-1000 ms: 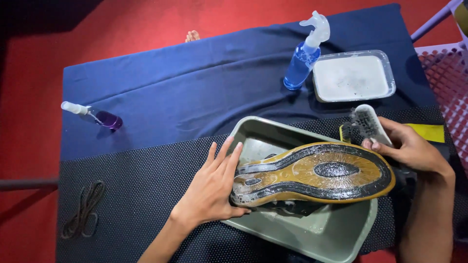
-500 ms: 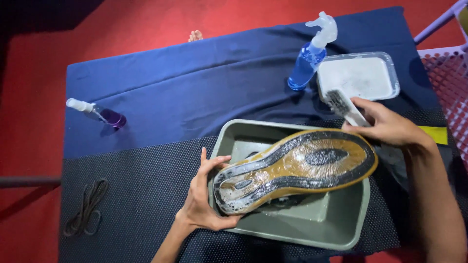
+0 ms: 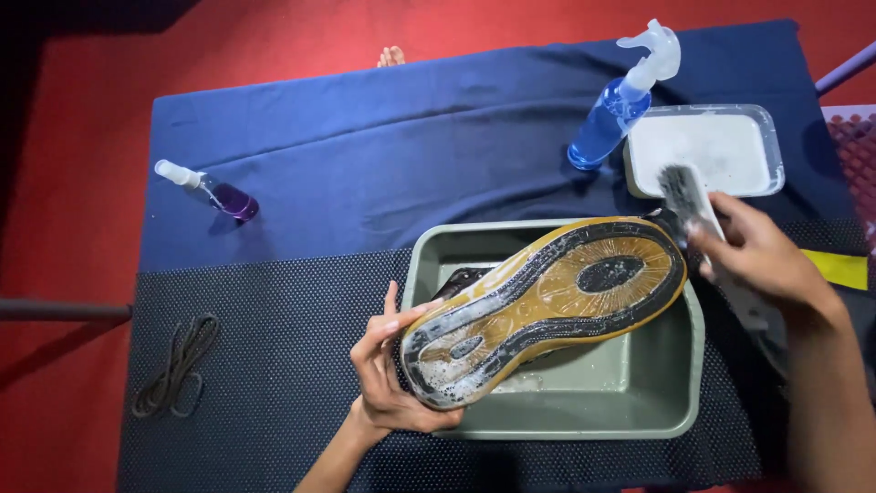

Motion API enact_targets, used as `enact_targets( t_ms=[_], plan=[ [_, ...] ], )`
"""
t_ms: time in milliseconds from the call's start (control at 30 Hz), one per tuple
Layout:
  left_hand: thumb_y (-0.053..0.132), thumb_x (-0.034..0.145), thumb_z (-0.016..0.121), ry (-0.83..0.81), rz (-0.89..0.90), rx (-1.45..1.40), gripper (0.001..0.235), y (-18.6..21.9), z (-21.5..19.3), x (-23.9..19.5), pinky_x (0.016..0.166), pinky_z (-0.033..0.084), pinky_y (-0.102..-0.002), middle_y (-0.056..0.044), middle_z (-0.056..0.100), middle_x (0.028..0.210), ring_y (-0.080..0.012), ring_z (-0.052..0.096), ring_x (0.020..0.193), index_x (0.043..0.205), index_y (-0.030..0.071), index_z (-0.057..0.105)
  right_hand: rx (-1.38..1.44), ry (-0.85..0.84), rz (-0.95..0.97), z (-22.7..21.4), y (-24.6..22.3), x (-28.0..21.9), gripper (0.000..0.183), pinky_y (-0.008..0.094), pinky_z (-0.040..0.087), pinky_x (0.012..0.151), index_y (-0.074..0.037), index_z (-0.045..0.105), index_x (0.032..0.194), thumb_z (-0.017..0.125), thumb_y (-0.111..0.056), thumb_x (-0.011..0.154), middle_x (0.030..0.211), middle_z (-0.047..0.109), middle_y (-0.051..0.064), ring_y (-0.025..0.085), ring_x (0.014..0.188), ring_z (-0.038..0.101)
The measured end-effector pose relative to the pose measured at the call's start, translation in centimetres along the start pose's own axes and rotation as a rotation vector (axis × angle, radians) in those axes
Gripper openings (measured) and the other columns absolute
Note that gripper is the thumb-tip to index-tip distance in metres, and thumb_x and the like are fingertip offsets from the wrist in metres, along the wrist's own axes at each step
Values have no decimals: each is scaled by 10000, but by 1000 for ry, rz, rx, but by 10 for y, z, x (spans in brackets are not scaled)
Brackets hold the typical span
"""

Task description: The person scrubs the sole of a sneaker using a white brush and a cleaning solution. They repeatedly dip the brush into a container of white liquid and scrub the shoe's bottom, which is placed in a green tray.

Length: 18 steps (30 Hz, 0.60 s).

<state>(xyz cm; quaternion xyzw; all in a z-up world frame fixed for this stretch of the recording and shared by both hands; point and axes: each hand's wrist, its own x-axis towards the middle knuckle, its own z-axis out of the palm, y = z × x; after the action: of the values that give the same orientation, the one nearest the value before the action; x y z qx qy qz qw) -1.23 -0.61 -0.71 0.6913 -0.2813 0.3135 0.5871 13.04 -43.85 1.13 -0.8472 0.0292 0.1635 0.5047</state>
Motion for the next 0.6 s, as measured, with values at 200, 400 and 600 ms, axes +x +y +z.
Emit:
enact_targets(
  t_ms=[200,400,600],
  plan=[
    [482,757,848,65,-8,14,969,4,3,1,1288,240,-743,-213,534,1329,-336,640,1242,1410,44,282,183,50,-84,16,7,-31,430,282,480,593,-24,555,1304,692,6,897,956,660,108,163,726,585],
    [495,663,933,52,59,65,1011,10,7,-8,1280,274,-721,-191,515,1291,-306,636,1229,1343,37,342,104,81,-93,23,-8,-6,467,265,484,782,-47,562,1334,724,-62,896,991,688,81,143,875,621],
    [559,783,827,-24,97,160,779,20,21,-30,1185,390,-719,-182,490,1123,-289,657,1062,1222,36,452,5,-114,-88,14,-41,33,525,313,525,738,-83,514,1372,709,-90,885,998,714,139,194,879,666]
  ],
)
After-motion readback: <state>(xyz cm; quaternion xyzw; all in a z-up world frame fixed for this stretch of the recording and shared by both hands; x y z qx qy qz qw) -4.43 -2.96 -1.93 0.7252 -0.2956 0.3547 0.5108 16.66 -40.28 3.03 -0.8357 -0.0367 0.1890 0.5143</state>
